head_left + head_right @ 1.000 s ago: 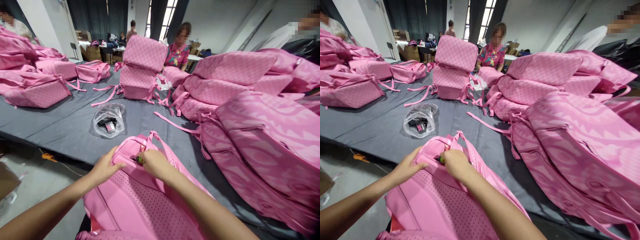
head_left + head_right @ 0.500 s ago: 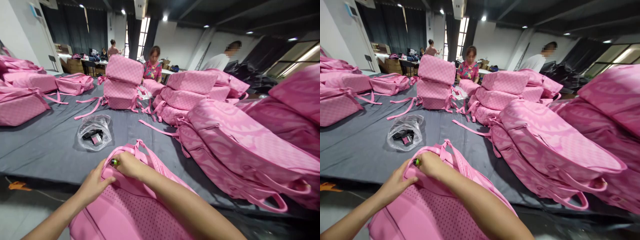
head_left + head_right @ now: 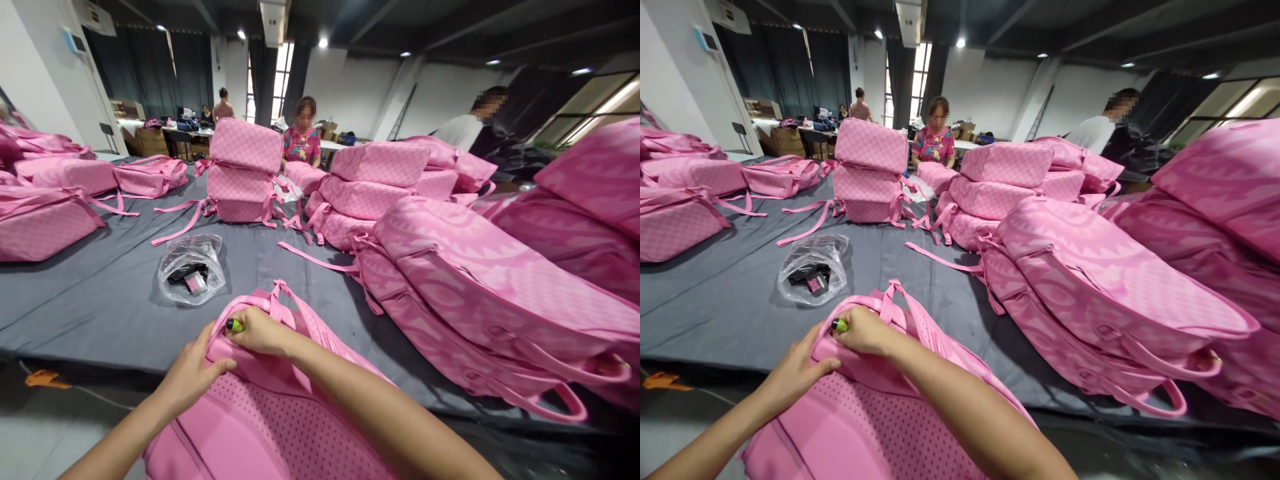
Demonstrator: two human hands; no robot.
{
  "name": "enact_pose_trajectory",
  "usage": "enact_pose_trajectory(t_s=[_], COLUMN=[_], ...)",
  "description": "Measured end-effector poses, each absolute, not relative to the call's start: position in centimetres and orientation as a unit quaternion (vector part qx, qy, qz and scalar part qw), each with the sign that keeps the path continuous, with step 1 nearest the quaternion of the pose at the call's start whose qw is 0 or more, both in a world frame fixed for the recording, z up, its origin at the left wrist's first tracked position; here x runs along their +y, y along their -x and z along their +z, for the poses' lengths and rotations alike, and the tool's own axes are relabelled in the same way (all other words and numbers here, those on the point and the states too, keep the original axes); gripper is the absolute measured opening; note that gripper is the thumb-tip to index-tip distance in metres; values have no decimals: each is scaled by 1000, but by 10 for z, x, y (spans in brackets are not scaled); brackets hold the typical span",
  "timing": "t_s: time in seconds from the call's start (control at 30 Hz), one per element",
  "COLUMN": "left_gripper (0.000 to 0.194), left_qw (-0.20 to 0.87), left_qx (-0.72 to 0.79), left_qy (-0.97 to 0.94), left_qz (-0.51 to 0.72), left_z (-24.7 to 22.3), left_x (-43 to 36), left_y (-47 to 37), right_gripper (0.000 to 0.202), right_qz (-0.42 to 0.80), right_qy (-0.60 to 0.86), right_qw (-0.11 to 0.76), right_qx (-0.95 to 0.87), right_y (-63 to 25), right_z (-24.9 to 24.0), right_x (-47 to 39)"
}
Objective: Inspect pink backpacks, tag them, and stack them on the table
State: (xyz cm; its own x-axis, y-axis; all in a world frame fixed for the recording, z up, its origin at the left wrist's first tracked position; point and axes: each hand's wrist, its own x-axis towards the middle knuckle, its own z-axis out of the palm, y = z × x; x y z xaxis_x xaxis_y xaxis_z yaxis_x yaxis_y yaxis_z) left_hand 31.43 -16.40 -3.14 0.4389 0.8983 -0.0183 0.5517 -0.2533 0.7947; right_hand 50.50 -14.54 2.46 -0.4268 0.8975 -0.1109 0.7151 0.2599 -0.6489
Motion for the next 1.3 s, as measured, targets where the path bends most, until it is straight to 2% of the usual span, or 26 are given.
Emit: enact_pose_trajectory(t_s=[0.3, 0.47, 0.57, 0.73, 0.93, 1.07, 1.17, 1.3], left_gripper=[73, 72, 72, 71, 73, 69, 67, 65], left_qw=[373, 393, 394, 384, 393, 396, 389, 386], left_qx=[496, 480, 481, 484, 484, 476, 488, 494], left_qy=[-752, -750, -749, -750, -744, -748, -748, -747], left_qz=[220, 230, 232, 236, 239, 238, 227, 222], left_z=[-39, -35, -34, -30, -28, -30, -31, -29], left_x=[-161, -161, -163, -164, -162, -162, -162, -159], left_y=[-318, -317, -316, -316, -317, -314, -311, -314], right_gripper=[10, 10, 18, 8, 7, 14, 15, 24], right_qz=[275, 283, 280, 233, 128, 155, 157, 104], right_qy=[606, 578, 542, 495, 492, 501, 455, 483], right_qw=[111, 86, 85, 81, 98, 108, 58, -101], right_qx=[-738, -761, -788, -833, -856, -845, -875, -863], right_y=[-494, -502, -508, -509, -505, -503, -520, -568], right_z=[31, 32, 29, 21, 15, 23, 35, 48], right_x=[-140, -139, -144, -150, -160, -159, -162, -189])
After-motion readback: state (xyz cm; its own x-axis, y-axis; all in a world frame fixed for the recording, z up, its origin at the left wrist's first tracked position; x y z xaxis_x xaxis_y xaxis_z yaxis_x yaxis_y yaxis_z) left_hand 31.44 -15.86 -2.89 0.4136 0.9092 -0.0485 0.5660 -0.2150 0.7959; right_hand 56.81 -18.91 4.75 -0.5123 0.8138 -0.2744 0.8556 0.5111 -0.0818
